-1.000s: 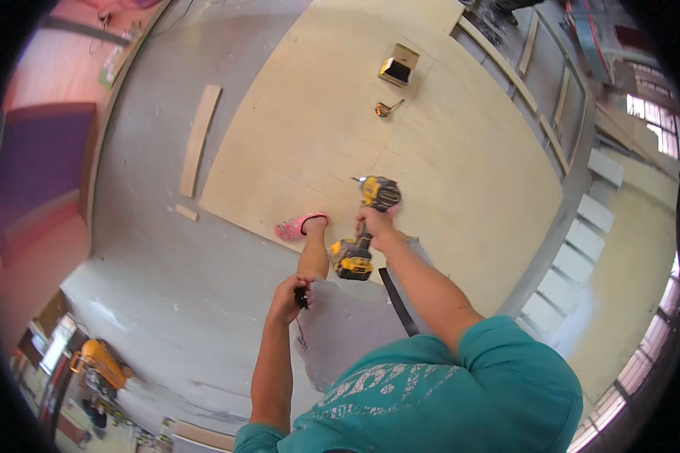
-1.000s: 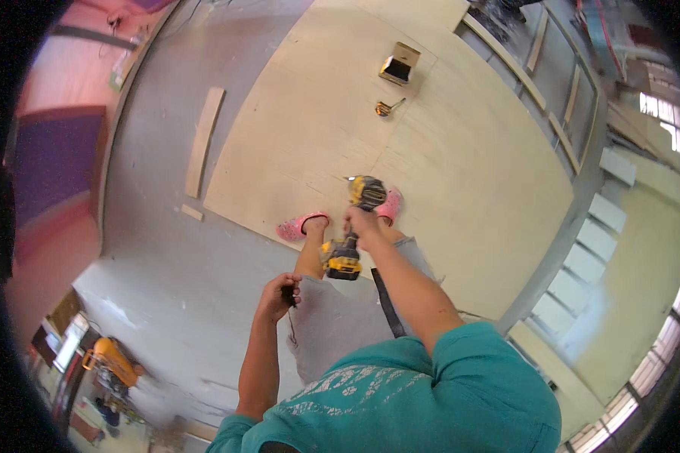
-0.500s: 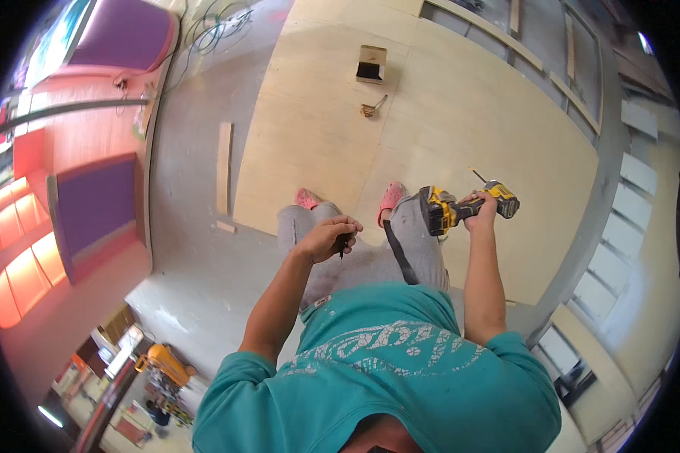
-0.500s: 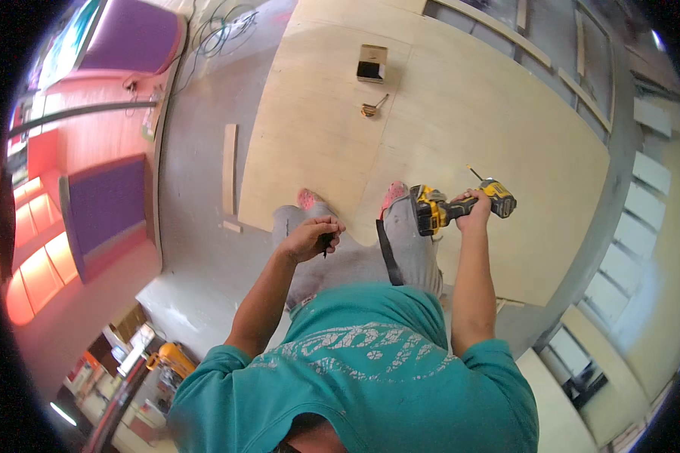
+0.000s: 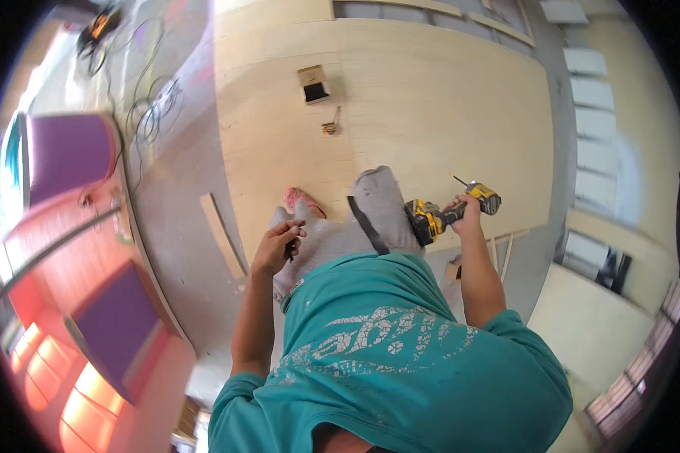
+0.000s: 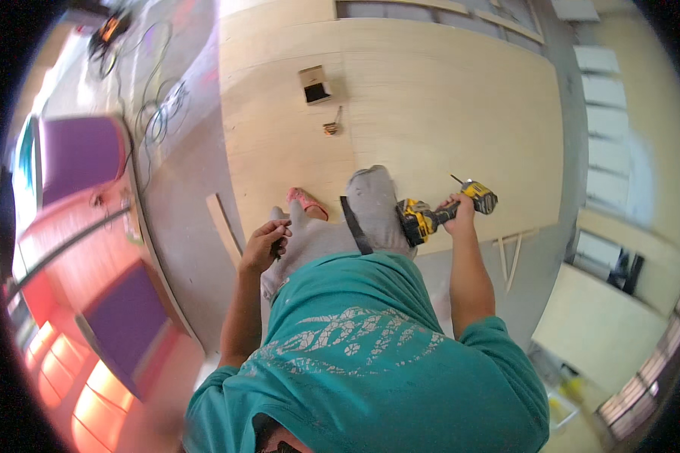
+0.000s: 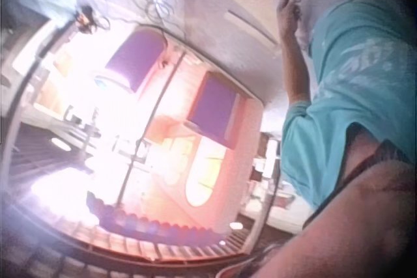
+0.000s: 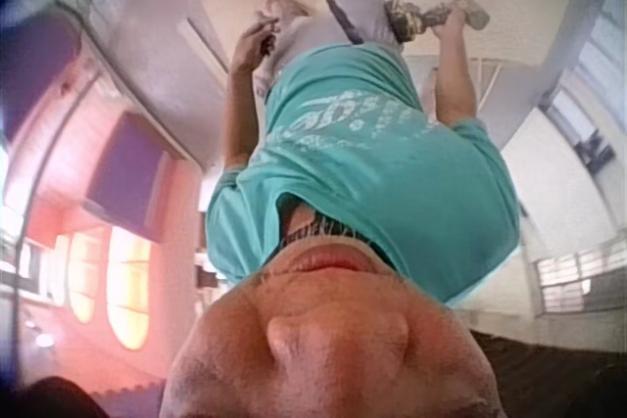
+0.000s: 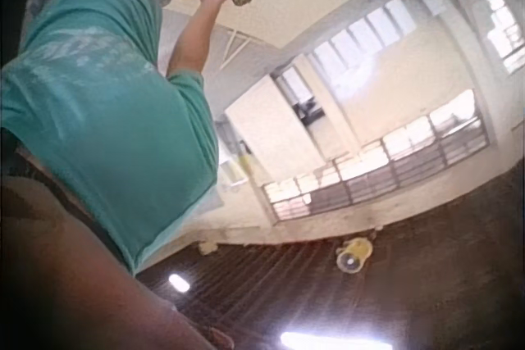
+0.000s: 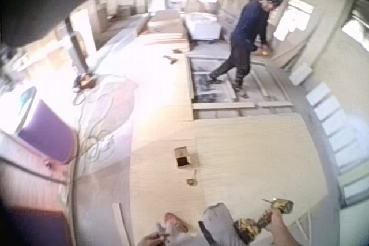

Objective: Drilling screws into plywood boards on the floor in a furniture manufacturing workshop.

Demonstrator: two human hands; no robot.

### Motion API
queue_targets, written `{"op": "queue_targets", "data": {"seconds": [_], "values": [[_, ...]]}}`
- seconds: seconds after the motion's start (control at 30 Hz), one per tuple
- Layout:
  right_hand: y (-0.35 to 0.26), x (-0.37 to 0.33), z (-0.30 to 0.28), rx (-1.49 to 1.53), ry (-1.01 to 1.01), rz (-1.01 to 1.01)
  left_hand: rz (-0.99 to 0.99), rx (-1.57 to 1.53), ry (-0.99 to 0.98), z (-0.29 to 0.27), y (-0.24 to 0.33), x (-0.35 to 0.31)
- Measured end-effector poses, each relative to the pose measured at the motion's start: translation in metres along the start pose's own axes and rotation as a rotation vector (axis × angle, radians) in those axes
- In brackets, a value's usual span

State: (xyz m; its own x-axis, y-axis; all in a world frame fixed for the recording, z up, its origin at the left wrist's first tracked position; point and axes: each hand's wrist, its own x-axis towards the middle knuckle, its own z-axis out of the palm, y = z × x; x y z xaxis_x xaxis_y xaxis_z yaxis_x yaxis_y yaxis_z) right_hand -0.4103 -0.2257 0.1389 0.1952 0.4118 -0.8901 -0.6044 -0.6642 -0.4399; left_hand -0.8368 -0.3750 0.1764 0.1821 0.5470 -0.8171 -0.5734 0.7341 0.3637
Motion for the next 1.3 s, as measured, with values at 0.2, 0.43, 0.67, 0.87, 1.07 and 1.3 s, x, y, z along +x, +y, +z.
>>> {"op": "queue_targets", "data": {"seconds": [0.2, 0.43, 0.67, 0.87, 1.07, 1.3], "values": [[-0.013, -0.046, 0.014, 0.011, 0.038, -0.093, -0.002, 0.186, 0.021, 0.017, 0.059, 0.045], [-0.045, -0.084, -0.010, -0.510, -0.038, -0.376, -0.074, 0.274, 0.025, 0.117, 0.078, 0.105], [-0.131, -0.091, 0.009, -1.178, -0.322, -0.565, -0.101, 0.228, -0.006, 0.247, 0.079, 0.216], [-0.200, -0.062, 0.046, -1.135, -0.515, -0.683, -0.188, -0.014, -0.153, 0.358, 0.110, 0.293], [-0.257, -0.020, 0.073, -0.927, -0.397, -0.473, -0.333, -0.011, -0.358, 0.424, 0.157, 0.360], [-0.316, -0.013, 0.085, -1.060, -0.229, -0.548, -0.358, 0.139, -0.226, 0.493, 0.193, 0.402]]}}
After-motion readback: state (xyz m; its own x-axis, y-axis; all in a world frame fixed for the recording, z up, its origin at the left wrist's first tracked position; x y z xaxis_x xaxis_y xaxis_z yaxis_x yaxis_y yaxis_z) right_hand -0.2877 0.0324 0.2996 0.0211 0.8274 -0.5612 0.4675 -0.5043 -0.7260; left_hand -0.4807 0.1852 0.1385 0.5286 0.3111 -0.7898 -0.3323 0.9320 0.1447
